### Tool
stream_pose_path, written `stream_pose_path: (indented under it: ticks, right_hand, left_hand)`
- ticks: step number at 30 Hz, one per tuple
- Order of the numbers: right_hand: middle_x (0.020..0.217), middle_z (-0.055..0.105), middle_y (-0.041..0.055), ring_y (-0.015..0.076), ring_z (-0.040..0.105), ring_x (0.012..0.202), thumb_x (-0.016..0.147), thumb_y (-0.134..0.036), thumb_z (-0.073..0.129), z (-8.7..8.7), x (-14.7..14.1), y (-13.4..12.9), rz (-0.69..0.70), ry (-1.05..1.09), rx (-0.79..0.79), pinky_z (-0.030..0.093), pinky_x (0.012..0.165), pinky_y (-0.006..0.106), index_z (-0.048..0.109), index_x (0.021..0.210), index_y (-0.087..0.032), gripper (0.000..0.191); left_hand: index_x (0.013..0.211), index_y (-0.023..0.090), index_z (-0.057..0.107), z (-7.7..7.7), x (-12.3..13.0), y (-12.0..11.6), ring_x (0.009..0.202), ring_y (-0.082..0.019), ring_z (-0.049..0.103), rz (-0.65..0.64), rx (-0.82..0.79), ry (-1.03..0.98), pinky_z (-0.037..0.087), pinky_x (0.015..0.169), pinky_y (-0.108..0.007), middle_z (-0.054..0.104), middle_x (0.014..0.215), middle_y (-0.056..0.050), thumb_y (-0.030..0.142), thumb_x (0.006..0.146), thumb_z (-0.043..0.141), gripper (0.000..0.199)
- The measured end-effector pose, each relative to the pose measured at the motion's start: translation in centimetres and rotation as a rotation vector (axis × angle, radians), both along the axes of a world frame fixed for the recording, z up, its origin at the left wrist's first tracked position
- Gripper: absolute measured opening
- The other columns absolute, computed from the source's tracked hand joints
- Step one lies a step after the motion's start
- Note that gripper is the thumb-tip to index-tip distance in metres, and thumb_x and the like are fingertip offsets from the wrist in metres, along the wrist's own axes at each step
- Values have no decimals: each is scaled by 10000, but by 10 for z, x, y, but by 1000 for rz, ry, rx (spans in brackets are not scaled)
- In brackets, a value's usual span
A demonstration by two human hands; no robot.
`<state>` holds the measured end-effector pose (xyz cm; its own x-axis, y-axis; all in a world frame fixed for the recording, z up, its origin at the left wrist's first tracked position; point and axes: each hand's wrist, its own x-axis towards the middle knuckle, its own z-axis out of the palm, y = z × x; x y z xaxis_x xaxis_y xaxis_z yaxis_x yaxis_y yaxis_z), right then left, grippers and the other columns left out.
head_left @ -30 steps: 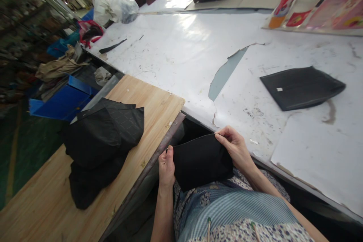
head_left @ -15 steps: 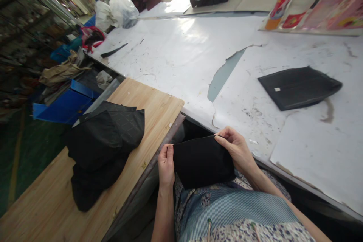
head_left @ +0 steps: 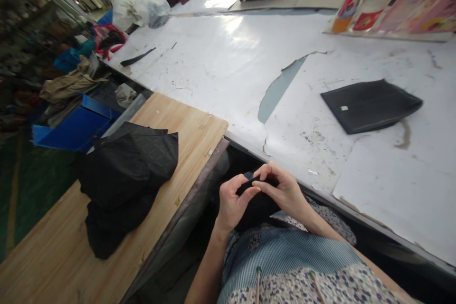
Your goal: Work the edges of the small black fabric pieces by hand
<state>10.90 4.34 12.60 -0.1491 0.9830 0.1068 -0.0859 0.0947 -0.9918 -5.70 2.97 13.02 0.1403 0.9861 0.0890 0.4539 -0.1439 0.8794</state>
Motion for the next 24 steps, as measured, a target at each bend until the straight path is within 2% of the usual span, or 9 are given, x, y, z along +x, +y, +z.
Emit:
stream_pose_path:
  ticks: [3,7,16,21,24]
  right_hand:
    - [937,658,24,195,640,877,853,-312,748,-2,5,-1,25,27,-20,515,781,318,538,873,-239,224]
    - [939,656,16,188,637,877,815,-289,787,-6,9,0,136,-11,-57,514,799,312,573,899,-229,237]
    - [939,637,4,181,625,882,810,-230,775,-13,3,-1,27,-26,-31,509,819,303,560,884,-232,228]
    - [905,634,6,183,621,876,816,-196,762,-12,0,-2,43,-78,29,504,802,290,581,837,-225,185]
    - [906,628,12,179,625,873,832,-163,731,-10,-3,-1,35,-110,113,506,802,284,582,799,-223,164]
  left_hand:
    - [679,163,586,-2,-2,-3,590,-106,425,32,-160,-164,346,556,-215,477,626,36,434,875,680,348]
    - [718,152,591,-2,-4,-4,602,-99,390,74,-245,-268,323,565,-215,466,638,39,429,877,675,331]
    - [744,160,560,12,-3,-2,662,-110,401,75,-287,-278,330,620,-225,447,703,27,388,946,592,306]
    - [707,154,525,10,-1,-4,644,-101,368,109,-321,-344,310,596,-223,416,678,31,436,959,559,380]
    - [721,146,549,7,0,-2,617,-88,355,129,-402,-413,294,567,-214,428,663,37,474,925,603,390]
